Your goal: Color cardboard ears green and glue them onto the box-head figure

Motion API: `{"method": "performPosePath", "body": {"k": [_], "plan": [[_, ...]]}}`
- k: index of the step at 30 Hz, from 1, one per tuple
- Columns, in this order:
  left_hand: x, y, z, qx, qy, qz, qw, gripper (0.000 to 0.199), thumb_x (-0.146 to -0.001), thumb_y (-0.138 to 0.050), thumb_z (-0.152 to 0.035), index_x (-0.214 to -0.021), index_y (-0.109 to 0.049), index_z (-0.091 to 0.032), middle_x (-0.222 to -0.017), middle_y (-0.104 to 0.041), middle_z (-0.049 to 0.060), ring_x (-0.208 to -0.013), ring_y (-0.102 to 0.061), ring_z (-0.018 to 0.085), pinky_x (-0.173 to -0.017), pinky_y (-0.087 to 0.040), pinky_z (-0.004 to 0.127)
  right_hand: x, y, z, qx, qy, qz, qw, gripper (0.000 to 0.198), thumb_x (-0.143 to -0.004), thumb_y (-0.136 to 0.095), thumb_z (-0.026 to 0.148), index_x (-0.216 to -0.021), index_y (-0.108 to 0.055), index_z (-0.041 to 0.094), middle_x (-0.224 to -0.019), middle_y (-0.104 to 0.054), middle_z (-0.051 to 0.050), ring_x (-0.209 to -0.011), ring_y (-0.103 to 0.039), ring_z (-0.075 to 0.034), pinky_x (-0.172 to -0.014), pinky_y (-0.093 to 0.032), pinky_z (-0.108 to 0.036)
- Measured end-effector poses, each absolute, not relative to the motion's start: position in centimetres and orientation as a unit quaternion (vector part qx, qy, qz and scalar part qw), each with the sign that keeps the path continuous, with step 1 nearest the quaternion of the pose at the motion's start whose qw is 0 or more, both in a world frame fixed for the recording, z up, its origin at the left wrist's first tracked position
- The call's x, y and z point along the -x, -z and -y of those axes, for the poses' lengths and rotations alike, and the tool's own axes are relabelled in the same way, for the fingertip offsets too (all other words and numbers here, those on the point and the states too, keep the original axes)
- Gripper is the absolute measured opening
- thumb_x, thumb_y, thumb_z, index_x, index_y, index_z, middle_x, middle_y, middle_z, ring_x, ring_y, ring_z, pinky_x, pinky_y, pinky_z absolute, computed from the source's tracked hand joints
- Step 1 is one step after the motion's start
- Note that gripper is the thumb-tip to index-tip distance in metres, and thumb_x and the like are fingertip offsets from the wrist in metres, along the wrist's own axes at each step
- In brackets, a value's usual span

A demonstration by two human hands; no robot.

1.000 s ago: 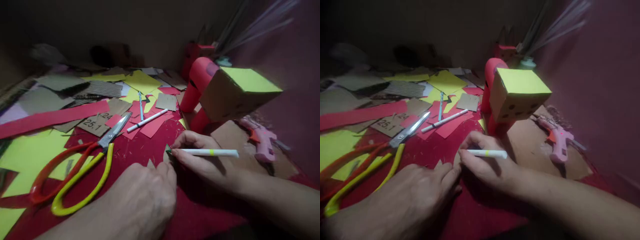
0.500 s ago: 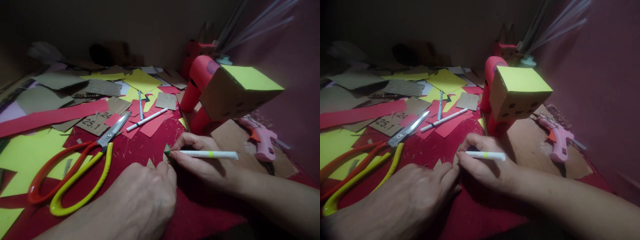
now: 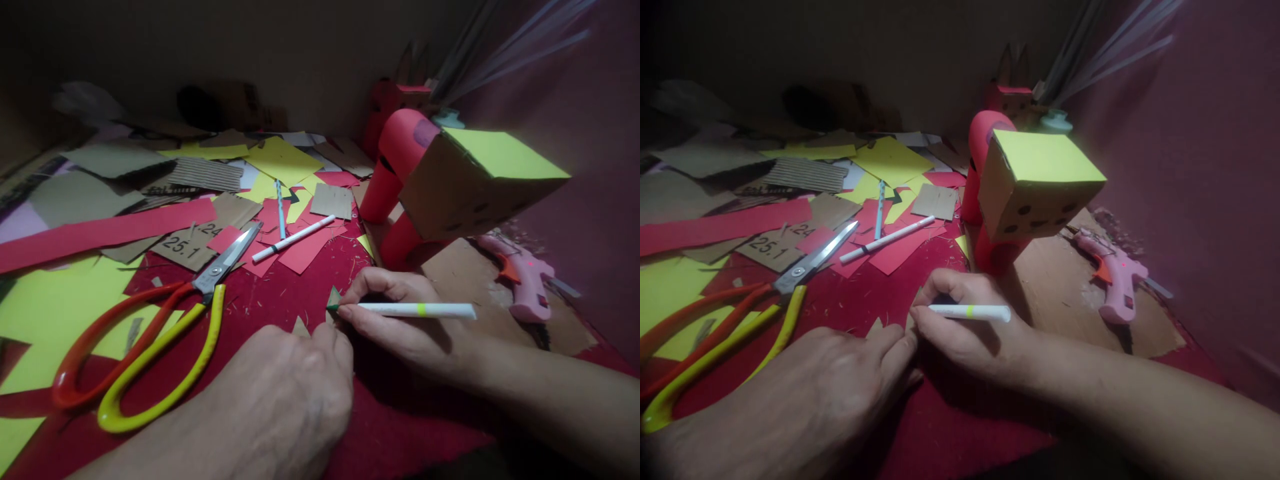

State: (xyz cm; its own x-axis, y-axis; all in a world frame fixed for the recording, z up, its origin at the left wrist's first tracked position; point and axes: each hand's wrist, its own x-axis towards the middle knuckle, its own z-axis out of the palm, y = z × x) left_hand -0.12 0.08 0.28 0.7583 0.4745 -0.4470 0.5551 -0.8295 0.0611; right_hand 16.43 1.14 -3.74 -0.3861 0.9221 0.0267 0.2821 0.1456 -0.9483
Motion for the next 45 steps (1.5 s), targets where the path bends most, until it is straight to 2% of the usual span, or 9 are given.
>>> {"method": "performPosePath", "body": {"k": [9,13,16,24,32,39,45], "plan": [[0.38,0.17,0.31,-0.942,0.186,-0.272,0.065,0.053,-0.068,-0.035,-0.003,-0.117,-0.054,-0.008,-0.086,-0.066,0.011,-0.051,-0.058,0.019,-0.042,-0.048,0.031,-16.61,4.02,-1.07,0.45,-0.453,0.675,0.369,0.008,-0.087,-0.057,0.012,-0.08,-0.059,0.016,-0.067,-0.064,0.006,-0.059,-0.057,-0.003,-0.05,-0.039,-0.011],[0.39,-0.01,0.19,-0.935,0.205,-0.279,0.079,0.056,-0.068,-0.036,-0.003,-0.122,-0.051,-0.007,-0.09,-0.067,0.012,-0.053,-0.058,0.018,-0.044,-0.048,0.03,-16.52,3.74,-1.07,0.448,-0.459,0.68,0.356,0.008,-0.085,-0.059,0.01,-0.08,-0.059,0.016,-0.067,-0.064,0.005,-0.059,-0.057,-0.004,-0.049,-0.039,-0.012],[0.31,-0.02,0.11,-0.934,0.199,-0.283,0.088,0.053,-0.069,-0.037,-0.003,-0.118,-0.053,-0.01,-0.089,-0.067,0.01,-0.054,-0.058,0.017,-0.045,-0.047,0.027,-16.51,3.53,-1.02,0.447,-0.47,0.68,0.342,0.008,-0.085,-0.059,0.01,-0.078,-0.059,0.016,-0.067,-0.064,0.005,-0.059,-0.057,-0.005,-0.048,-0.038,-0.013],[0.33,0.28,0.19,-0.943,0.183,-0.268,0.078,0.051,-0.067,-0.036,-0.004,-0.115,-0.055,-0.006,-0.085,-0.066,0.012,-0.051,-0.057,0.02,-0.041,-0.046,0.031,-16.6,4.31,-1.13,0.463,-0.437,0.679,0.366,0.005,-0.087,-0.057,0.017,-0.083,-0.058,0.017,-0.07,-0.064,0.003,-0.061,-0.058,-0.008,-0.052,-0.041,-0.017],[0.03,-0.11,0.07,-0.937,0.204,-0.271,0.08,0.054,-0.068,-0.035,-0.003,-0.12,-0.052,-0.005,-0.087,-0.066,0.013,-0.05,-0.056,0.019,-0.041,-0.047,0.031,-16.54,3.82,-1.09,0.462,-0.459,0.676,0.346,0.008,-0.086,-0.058,0.015,-0.079,-0.058,0.017,-0.068,-0.064,0.003,-0.059,-0.057,-0.007,-0.049,-0.038,-0.016],[0.2,0.21,-0.04,-0.942,0.188,-0.27,0.074,0.052,-0.068,-0.035,-0.002,-0.115,-0.054,-0.009,-0.086,-0.066,0.011,-0.053,-0.058,0.02,-0.043,-0.047,0.031,-16.52,4.34,-1.2,0.48,-0.431,0.67,0.368,0.007,-0.087,-0.058,0.019,-0.081,-0.058,0.017,-0.07,-0.065,0.001,-0.061,-0.059,-0.009,-0.052,-0.042,-0.019],[0.08,-0.05,0.01,-0.942,0.187,-0.268,0.08,0.053,-0.066,-0.034,-0.001,-0.115,-0.055,-0.005,-0.082,-0.065,0.012,-0.048,-0.056,0.02,-0.039,-0.046,0.032,-16.46,4.08,-1.14,0.488,-0.435,0.667,0.357,0.007,-0.086,-0.058,0.016,-0.079,-0.059,0.017,-0.068,-0.064,0.002,-0.059,-0.059,-0.008,-0.05,-0.04,-0.017]]}}
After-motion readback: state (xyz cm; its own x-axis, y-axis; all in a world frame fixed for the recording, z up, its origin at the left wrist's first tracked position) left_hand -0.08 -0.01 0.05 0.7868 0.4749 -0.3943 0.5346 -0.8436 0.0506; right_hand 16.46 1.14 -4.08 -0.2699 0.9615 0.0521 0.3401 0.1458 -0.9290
